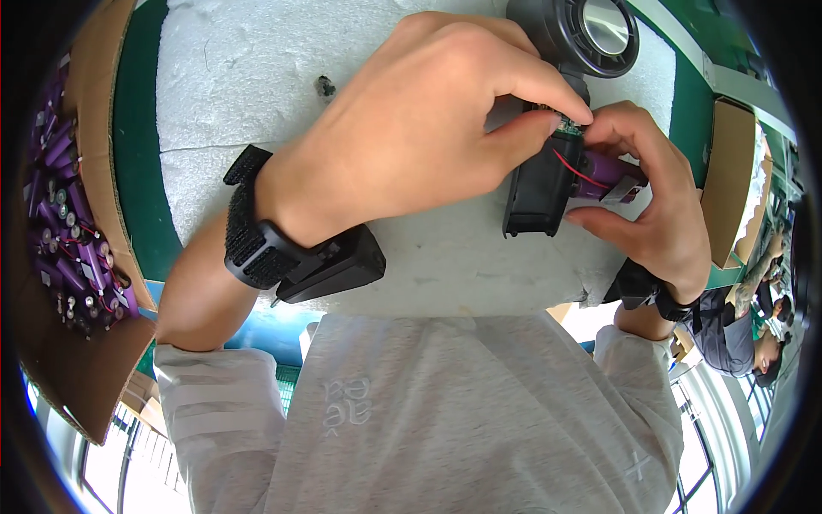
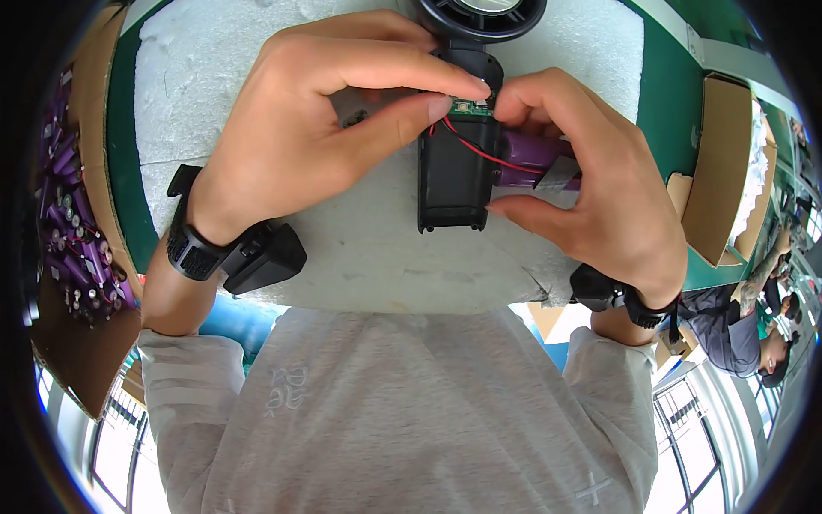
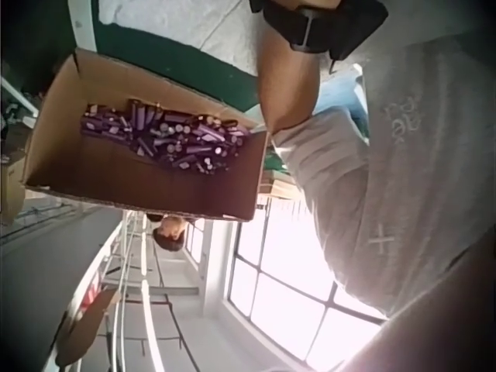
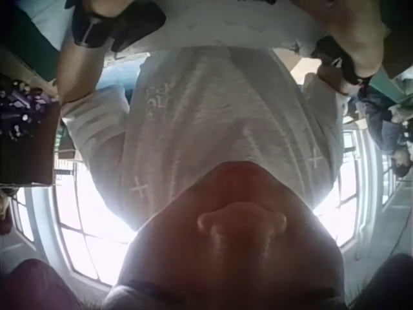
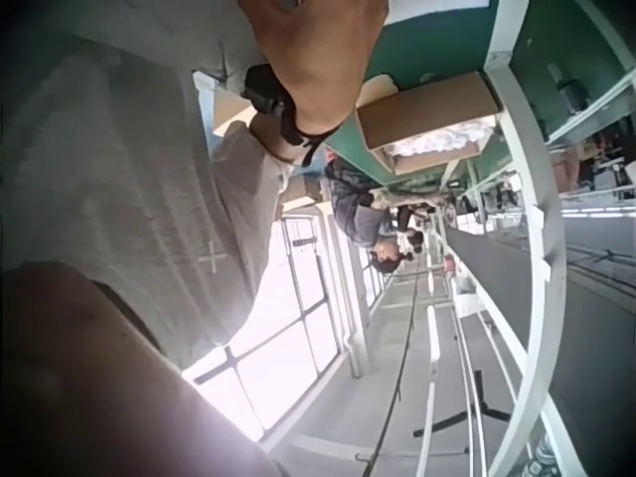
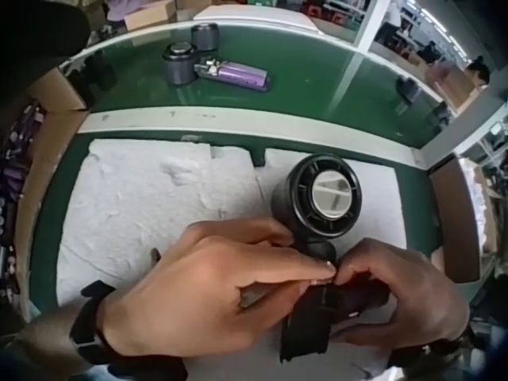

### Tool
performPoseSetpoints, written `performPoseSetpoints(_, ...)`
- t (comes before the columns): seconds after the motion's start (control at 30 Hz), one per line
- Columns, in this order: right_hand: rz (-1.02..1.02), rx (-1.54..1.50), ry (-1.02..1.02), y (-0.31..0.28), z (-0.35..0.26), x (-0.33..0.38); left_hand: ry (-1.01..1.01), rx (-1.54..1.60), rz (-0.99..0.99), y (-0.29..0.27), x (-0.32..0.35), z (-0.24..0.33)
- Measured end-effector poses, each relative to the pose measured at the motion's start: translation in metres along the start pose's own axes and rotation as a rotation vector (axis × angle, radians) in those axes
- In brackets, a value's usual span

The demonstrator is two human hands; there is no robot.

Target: The person picks up a battery pack and a circuit board, connects the battery wires to the board, and fits both into a plastic housing before setting the unit aside.

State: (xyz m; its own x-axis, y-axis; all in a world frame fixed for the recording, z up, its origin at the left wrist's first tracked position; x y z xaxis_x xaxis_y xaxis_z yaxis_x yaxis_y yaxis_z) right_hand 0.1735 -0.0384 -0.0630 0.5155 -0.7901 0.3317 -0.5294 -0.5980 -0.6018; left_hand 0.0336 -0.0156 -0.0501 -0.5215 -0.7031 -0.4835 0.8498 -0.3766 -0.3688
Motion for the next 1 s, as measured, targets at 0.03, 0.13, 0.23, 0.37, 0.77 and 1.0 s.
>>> performPoseSetpoints(0.03, -0.015, 0.023, 0.007, -0.001, 0.0, 0.002, 0.087, -0.033, 0.025, -0.003, -0.001, 0.003)
performPoseSetpoints(0.13, -0.019, 0.07, 0.02, 0.001, 0.0, 0.0, 0.341, -0.135, 0.094, -0.007, 0.0, 0.012)
performPoseSetpoints(0.23, 0.013, 0.122, 0.042, 0.002, 0.003, -0.001, 0.601, -0.228, 0.158, -0.006, 0.001, 0.023)
performPoseSetpoints(0.37, 0.063, 0.033, -0.02, 0.0, 0.01, -0.006, 0.508, -0.218, 0.129, -0.005, -0.002, 0.02)
performPoseSetpoints(0.77, -0.138, -0.545, 0.093, -0.007, 0.029, -0.009, -0.275, 0.01, -0.054, 0.009, -0.005, -0.025)
performPoseSetpoints(1.0, -0.474, -0.923, 0.011, 0.0, 0.029, -0.006, -0.279, 0.219, 0.09, 0.001, -0.004, -0.022)
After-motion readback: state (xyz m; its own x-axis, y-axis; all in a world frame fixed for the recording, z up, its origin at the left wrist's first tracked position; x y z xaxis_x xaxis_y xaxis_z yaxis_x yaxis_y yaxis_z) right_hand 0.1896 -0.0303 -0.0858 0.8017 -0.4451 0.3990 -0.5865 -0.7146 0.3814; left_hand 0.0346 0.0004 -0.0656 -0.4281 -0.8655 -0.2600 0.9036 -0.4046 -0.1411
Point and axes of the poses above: each hand's wrist, its own x-axis away from the middle knuckle, its own y-axis out of the palm, z = x × y, the point moved 9 cm from there along -x, towards the middle knuckle, and after that the axes turned 9 degrees about y, right-handed, at the moved point
